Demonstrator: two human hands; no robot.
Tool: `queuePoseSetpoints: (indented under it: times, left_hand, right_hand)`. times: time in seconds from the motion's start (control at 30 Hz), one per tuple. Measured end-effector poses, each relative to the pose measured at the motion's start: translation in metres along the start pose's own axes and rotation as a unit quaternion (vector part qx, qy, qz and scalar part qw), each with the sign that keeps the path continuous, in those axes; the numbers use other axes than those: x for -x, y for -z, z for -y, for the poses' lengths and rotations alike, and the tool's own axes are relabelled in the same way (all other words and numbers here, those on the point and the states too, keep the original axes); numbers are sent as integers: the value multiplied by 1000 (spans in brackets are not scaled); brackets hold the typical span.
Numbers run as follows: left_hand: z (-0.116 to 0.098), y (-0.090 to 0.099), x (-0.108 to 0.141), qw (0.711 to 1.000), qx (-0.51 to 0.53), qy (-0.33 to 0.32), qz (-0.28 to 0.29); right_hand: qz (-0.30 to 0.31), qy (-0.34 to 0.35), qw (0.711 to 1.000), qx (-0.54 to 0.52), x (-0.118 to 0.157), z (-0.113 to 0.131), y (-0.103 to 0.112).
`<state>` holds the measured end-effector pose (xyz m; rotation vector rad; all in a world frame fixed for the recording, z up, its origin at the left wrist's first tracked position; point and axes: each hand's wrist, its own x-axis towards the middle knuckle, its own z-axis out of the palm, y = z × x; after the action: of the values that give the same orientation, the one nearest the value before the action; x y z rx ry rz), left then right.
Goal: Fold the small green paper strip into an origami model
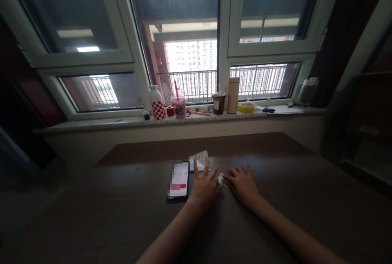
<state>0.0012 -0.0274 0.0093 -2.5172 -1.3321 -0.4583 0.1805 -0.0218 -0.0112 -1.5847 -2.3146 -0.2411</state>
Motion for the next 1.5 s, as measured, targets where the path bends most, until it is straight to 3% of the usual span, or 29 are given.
queuePoseSetpoints:
  times: [0.27,0.57,0.8,1.5]
  left_hand:
    - [-1,7,0,1000,2,2,12]
    - [-7,-11,3,999,13,36,-32]
    - [-9,-16,2,995,42,83,-38]
    - [-10,-23,1,986,99,134,2]
  right_hand:
    - [-1,0,1000,-17,1,-1,-2]
    - [8,-26,988,-154,0,-11,-11]
    - [-9,-109,973,-203,-3,-23,-21]
    - [12,-74,966,-249,-6,-35,-20]
